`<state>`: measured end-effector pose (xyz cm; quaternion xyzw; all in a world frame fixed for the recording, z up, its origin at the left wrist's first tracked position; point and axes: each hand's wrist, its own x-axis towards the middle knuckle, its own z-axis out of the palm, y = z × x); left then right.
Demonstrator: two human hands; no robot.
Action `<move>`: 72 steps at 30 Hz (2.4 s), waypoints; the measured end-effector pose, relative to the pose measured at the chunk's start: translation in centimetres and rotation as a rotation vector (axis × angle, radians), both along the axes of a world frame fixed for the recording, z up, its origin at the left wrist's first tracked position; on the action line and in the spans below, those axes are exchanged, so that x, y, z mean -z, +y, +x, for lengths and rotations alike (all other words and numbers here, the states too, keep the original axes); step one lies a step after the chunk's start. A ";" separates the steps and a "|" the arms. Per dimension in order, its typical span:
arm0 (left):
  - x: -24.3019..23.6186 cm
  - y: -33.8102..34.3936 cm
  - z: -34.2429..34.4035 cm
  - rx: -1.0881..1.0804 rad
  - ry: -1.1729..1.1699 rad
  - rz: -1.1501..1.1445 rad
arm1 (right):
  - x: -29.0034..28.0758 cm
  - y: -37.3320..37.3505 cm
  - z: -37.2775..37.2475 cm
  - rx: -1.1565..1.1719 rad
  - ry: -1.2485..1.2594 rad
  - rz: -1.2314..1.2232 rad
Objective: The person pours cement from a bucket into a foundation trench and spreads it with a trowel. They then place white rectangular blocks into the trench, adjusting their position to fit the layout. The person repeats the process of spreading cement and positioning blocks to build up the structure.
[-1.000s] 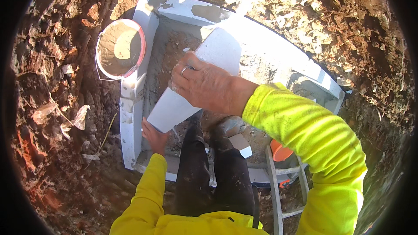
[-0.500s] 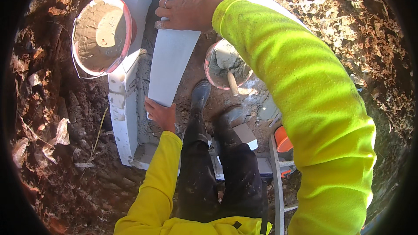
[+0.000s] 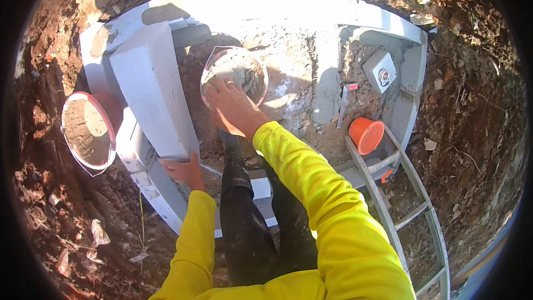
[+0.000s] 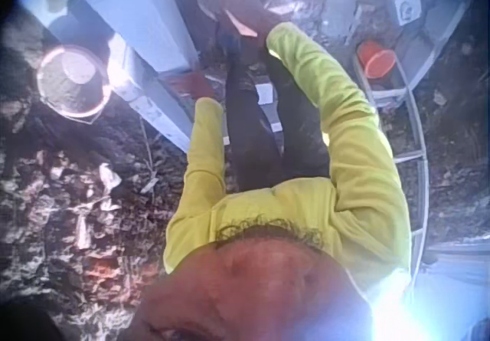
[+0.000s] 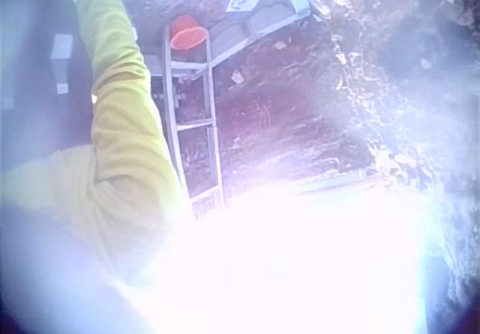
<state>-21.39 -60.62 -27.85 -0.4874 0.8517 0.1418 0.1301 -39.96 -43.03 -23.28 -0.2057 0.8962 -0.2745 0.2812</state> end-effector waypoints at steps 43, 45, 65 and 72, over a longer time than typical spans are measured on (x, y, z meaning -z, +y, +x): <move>5.4 27.9 -9.2 0.817 0.471 0.766 | 12.2 33.5 22.1 0.423 0.004 0.054; 2.3 30.7 -8.5 0.862 0.484 0.800 | 12.3 34.0 23.4 0.547 -0.187 -0.034; -1.8 27.9 -12.6 0.375 0.393 0.919 | 1.7 32.6 25.6 1.325 -0.844 -1.018; 0.9 24.1 -15.8 0.473 0.349 0.777 | 8.9 35.4 16.6 1.665 -0.449 -0.870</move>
